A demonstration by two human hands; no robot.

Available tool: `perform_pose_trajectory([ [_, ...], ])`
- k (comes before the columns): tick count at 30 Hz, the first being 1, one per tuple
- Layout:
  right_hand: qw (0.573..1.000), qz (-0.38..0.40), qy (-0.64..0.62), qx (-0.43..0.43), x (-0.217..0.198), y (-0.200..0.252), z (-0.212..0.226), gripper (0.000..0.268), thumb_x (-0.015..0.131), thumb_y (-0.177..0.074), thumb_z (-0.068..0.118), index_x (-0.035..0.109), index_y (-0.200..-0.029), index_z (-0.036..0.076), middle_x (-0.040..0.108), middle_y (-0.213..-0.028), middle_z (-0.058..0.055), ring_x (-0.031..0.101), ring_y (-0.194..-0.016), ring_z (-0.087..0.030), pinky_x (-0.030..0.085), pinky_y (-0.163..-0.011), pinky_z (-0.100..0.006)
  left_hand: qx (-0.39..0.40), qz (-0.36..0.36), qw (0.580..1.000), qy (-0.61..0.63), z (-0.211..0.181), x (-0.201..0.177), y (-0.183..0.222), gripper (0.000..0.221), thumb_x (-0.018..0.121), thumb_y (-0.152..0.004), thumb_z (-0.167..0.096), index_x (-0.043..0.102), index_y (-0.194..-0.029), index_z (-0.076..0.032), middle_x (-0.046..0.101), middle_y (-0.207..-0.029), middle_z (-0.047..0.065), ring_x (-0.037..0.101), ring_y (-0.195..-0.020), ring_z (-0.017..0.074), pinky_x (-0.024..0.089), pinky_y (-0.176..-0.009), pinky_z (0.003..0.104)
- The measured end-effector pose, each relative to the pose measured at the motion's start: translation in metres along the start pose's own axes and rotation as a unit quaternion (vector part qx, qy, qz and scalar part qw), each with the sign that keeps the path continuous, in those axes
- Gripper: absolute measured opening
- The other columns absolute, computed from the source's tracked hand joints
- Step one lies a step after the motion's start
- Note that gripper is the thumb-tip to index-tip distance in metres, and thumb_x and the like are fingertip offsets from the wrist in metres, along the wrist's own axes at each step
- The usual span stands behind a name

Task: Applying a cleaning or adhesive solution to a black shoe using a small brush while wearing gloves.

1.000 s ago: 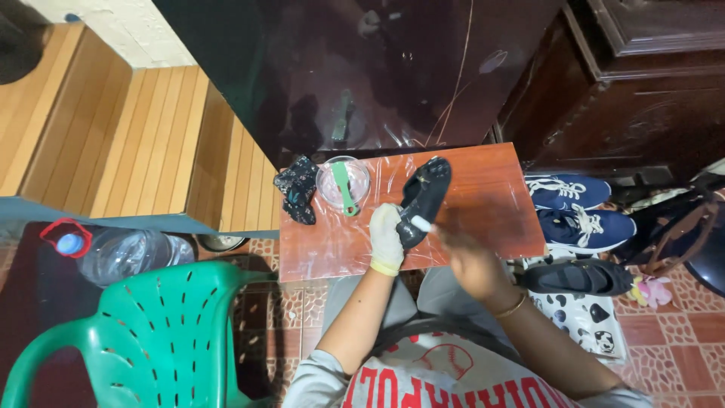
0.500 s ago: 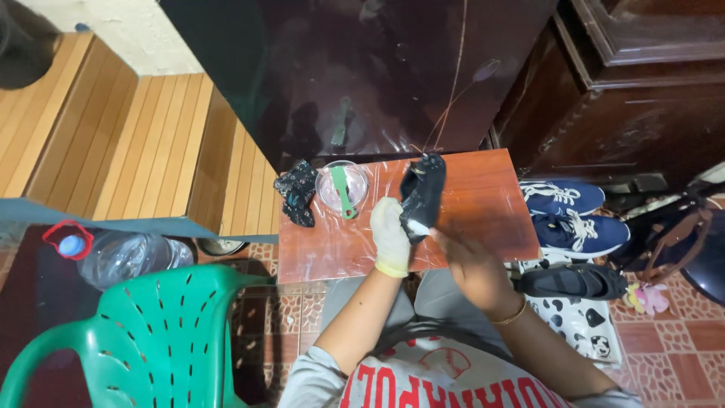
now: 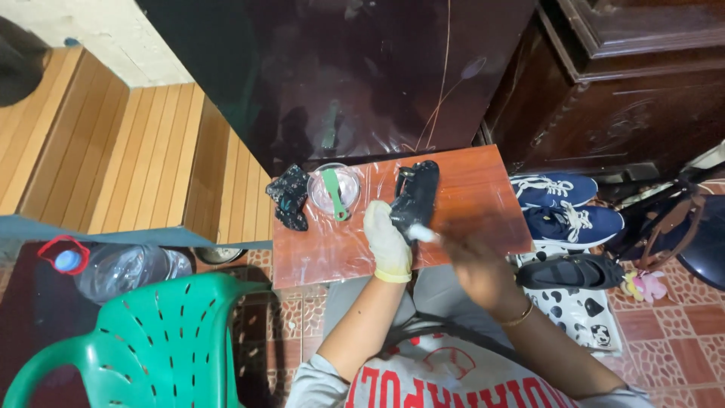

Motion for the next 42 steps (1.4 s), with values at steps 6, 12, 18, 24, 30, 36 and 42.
perform_pose_trajectory([
  [6,0.998,-0.001,-0.058,0.031,-0.013,-0.013,0.023,0.038,0.057,-0.093,0.022,0.076,-0.121,0.038,0.067,-0.083,-0.003,0.068,-0.07,-0.028,0.056,-0.062,-0.035,-0.018,0.023,0.999,-0.018,-0.009,-0.003,0.001,0.039,0.041,-0.103,-0.014,0.044,-0.065,-0.007,0.039,-0.065,0.009,0.043,-0.063,0.0212,0.045,-0.069,0.029],
  [12,0.979,0.008,-0.174,0.103,0.01,0.013,-0.015,0.032,0.065,-0.093,0.021,0.074,-0.121,0.031,0.075,-0.105,-0.002,0.073,-0.094,-0.028,0.06,-0.078,-0.037,-0.066,0.0,0.989,0.13,-0.047,-0.001,0.018,0.029,0.047,-0.093,-0.007,0.047,-0.064,-0.006,0.041,-0.065,0.005,0.043,-0.061,0.0157,0.042,-0.061,0.025],
  [18,0.96,0.125,-0.21,0.139,0.024,0.014,-0.029,0.029,0.068,-0.086,0.018,0.076,-0.114,0.02,0.071,-0.117,-0.021,0.066,-0.113,-0.045,0.055,-0.093,-0.053,-0.054,0.129,0.933,0.331,-0.021,0.0,0.016,0.029,0.048,-0.1,-0.027,0.051,-0.082,-0.005,0.052,-0.079,0.004,0.047,-0.071,0.0112,0.045,-0.07,0.025],
  [24,0.967,0.095,-0.182,0.152,0.033,0.021,-0.022,0.023,0.067,-0.091,0.022,0.079,-0.111,0.024,0.075,-0.111,-0.007,0.071,-0.105,-0.031,0.056,-0.094,-0.042,-0.078,0.025,0.968,0.236,0.001,-0.007,0.014,0.03,0.047,-0.099,-0.009,0.05,-0.069,-0.009,0.045,-0.069,0.0,0.044,-0.063,0.0113,0.042,-0.063,0.02],
  [30,0.926,0.175,-0.202,0.265,0.034,0.001,-0.03,0.034,0.065,-0.094,0.039,0.075,-0.122,0.024,0.073,-0.125,-0.008,0.067,-0.118,-0.032,0.053,-0.101,-0.043,-0.077,0.052,0.995,0.041,0.055,-0.021,0.005,0.033,0.043,-0.099,-0.007,0.05,-0.067,-0.004,0.048,-0.07,0.01,0.048,-0.071,0.0201,0.045,-0.076,0.029],
  [36,0.864,0.276,-0.355,0.228,0.049,0.014,-0.014,0.05,0.059,-0.092,0.012,0.055,-0.142,0.015,0.067,-0.139,-0.001,0.068,-0.122,-0.019,0.054,-0.098,-0.034,-0.184,0.099,0.943,0.259,0.133,-0.03,-0.002,0.017,0.049,-0.091,-0.008,0.054,-0.076,-0.004,0.054,-0.077,0.005,0.046,-0.071,0.0123,0.042,-0.066,0.025],
  [42,0.884,0.288,-0.327,0.171,0.069,0.023,0.0,0.054,0.061,-0.088,0.006,0.053,-0.141,0.011,0.07,-0.129,-0.005,0.072,-0.082,-0.019,0.056,-0.076,-0.034,-0.195,0.129,0.971,0.058,0.168,-0.038,-0.015,0.005,0.062,-0.087,-0.004,0.063,-0.083,-0.003,0.06,-0.079,0.005,0.052,-0.075,0.0131,0.046,-0.069,0.024],
])
Point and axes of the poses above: each hand's wrist, its own y-axis away from the middle knuckle, its own x-axis out of the palm, z = x × y, the point moved 7 cm from there along -y, towards the middle knuckle
